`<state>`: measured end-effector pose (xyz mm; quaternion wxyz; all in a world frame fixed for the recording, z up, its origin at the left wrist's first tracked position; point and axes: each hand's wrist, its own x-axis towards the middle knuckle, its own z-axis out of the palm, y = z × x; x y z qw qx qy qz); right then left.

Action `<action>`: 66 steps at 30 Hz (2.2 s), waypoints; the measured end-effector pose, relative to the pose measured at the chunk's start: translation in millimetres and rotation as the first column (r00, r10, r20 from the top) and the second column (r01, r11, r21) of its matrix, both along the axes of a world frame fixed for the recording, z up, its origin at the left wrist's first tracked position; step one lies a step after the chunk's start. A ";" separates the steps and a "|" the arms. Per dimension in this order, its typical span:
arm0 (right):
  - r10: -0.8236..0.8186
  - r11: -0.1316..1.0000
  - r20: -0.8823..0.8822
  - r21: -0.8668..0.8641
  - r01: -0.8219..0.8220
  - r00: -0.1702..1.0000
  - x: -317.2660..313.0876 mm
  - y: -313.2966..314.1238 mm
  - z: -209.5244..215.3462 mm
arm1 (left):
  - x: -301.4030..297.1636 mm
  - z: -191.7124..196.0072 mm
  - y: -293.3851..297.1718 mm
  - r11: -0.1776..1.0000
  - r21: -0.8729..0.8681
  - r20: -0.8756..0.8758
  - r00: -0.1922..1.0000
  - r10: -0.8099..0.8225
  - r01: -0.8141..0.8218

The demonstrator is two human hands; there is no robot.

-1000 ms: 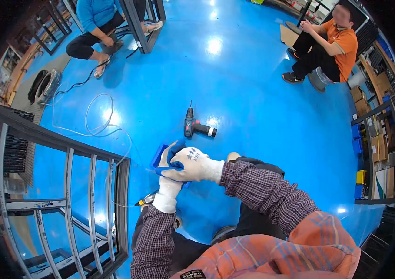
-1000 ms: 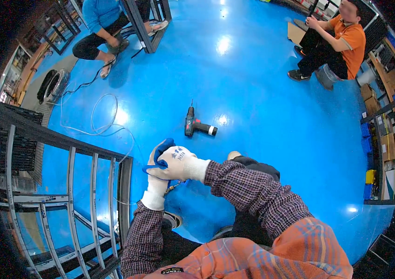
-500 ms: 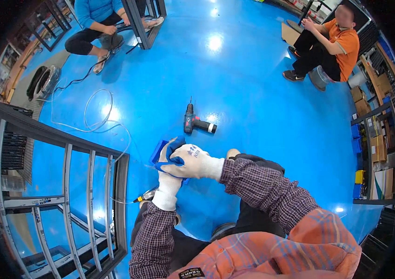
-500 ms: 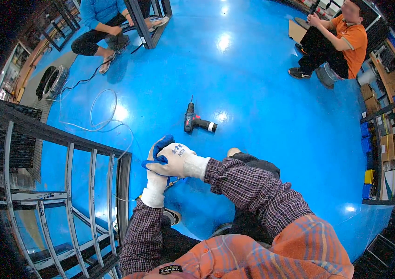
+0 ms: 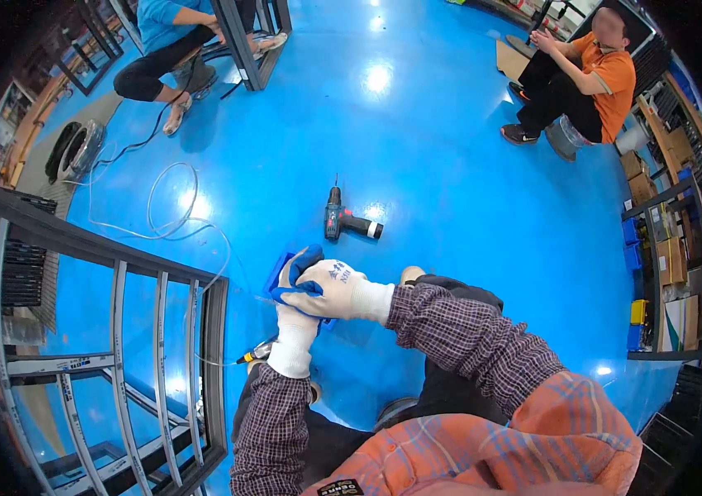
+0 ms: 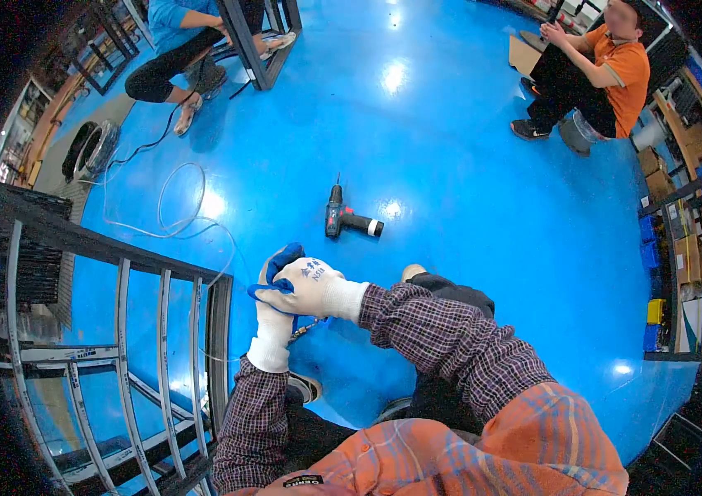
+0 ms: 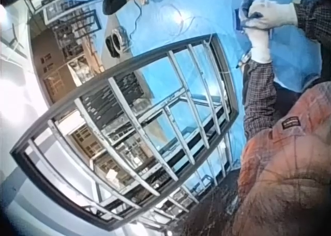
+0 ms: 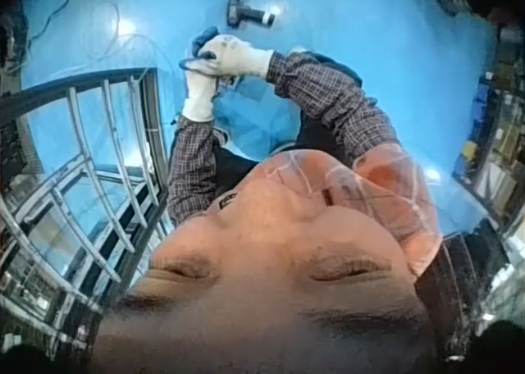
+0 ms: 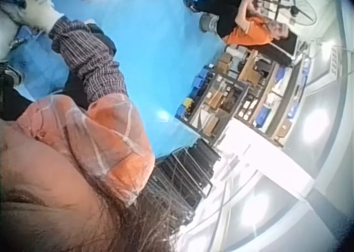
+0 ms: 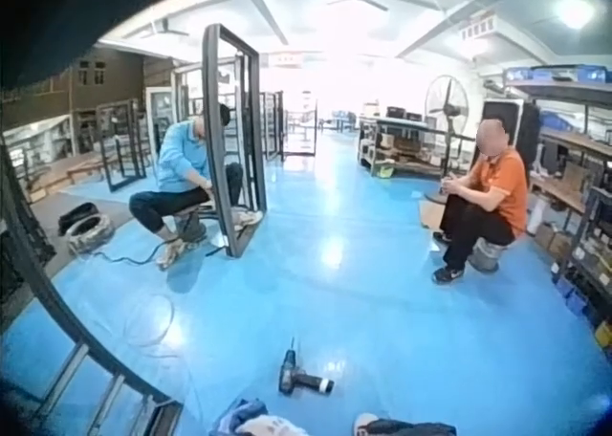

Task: Inspecting and sorting small metal parts in a blue plastic tray while seated on the floor.

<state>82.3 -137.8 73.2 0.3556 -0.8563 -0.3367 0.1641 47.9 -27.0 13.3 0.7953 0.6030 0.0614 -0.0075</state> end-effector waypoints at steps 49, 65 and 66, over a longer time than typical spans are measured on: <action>-0.245 0.670 -0.600 0.463 0.580 0.762 30.1 -28.4 -2.8 | 38.6 26.9 38.9 0.426 -0.890 0.079 0.973 -0.215 0.166; -0.085 0.745 -0.794 0.350 0.568 0.601 4.5 1.4 -39.9 | 6.2 21.7 18.1 0.985 -0.160 -0.148 0.988 0.036 -0.060; -0.065 0.736 -0.804 0.361 0.572 0.591 6.4 0.4 -39.1 | 6.9 21.8 17.5 0.993 -0.112 -0.120 0.992 0.025 -0.038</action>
